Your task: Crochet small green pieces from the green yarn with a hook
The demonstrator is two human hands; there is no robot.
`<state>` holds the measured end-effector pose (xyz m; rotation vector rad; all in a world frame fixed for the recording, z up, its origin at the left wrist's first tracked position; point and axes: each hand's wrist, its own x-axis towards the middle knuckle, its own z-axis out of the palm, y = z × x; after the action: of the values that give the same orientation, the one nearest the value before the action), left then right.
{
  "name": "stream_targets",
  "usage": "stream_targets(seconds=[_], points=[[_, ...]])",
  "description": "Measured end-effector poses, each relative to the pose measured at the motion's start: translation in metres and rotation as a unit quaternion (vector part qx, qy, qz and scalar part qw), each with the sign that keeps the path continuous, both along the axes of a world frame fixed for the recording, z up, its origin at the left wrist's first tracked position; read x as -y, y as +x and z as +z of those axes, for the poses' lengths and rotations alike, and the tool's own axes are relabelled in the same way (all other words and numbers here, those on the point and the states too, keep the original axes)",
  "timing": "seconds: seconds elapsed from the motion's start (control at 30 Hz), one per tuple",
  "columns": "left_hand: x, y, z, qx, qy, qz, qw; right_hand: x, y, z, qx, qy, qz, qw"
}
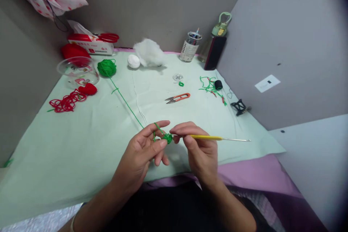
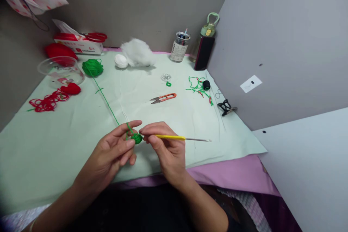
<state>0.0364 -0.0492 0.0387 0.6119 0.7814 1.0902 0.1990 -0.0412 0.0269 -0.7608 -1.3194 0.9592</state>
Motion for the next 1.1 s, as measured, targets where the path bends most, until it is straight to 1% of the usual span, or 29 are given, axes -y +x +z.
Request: stream_targets(seconds=[0.23,0.43,0.6,0.73,0.83,1.0,1.1], points=[[0.0014,-0.0004,-0.0013,-0.010,0.003,0.004,1.000,-0.0006,0.0014,-0.0036,-0.021,-0.031,0.021,0.999],[0.0012,-0.0007,-0.0008,-0.019,-0.004,0.036,0.999,0.0009,0.0065,-0.0070,-0.019,-0.061,0.033,0.997],[0.0006,0.0004,0.0006,-0.022,-0.009,0.049,0.998,0.0020,0.0051,-0.0058,-0.027,-0.038,0.039,0.998],[0.0014,0.0020,0.0015,-0.016,-0.002,0.030,0.999,0.0008,0.0004,-0.0034,-0.005,-0.021,0.020,1.000],[0.0021,0.0032,0.0023,-0.009,0.000,0.022,1.000,-0.0006,-0.0018,-0.0044,-0.003,-0.030,0.031,0.999],[0.0009,0.0034,0.0041,0.000,-0.004,0.016,1.000,-0.0031,-0.0025,-0.0065,-0.072,-0.073,0.052,0.993],[0.0003,0.0032,0.0044,0.006,0.001,0.016,1.000,-0.0050,-0.0030,-0.0039,-0.103,-0.103,0.046,0.988]])
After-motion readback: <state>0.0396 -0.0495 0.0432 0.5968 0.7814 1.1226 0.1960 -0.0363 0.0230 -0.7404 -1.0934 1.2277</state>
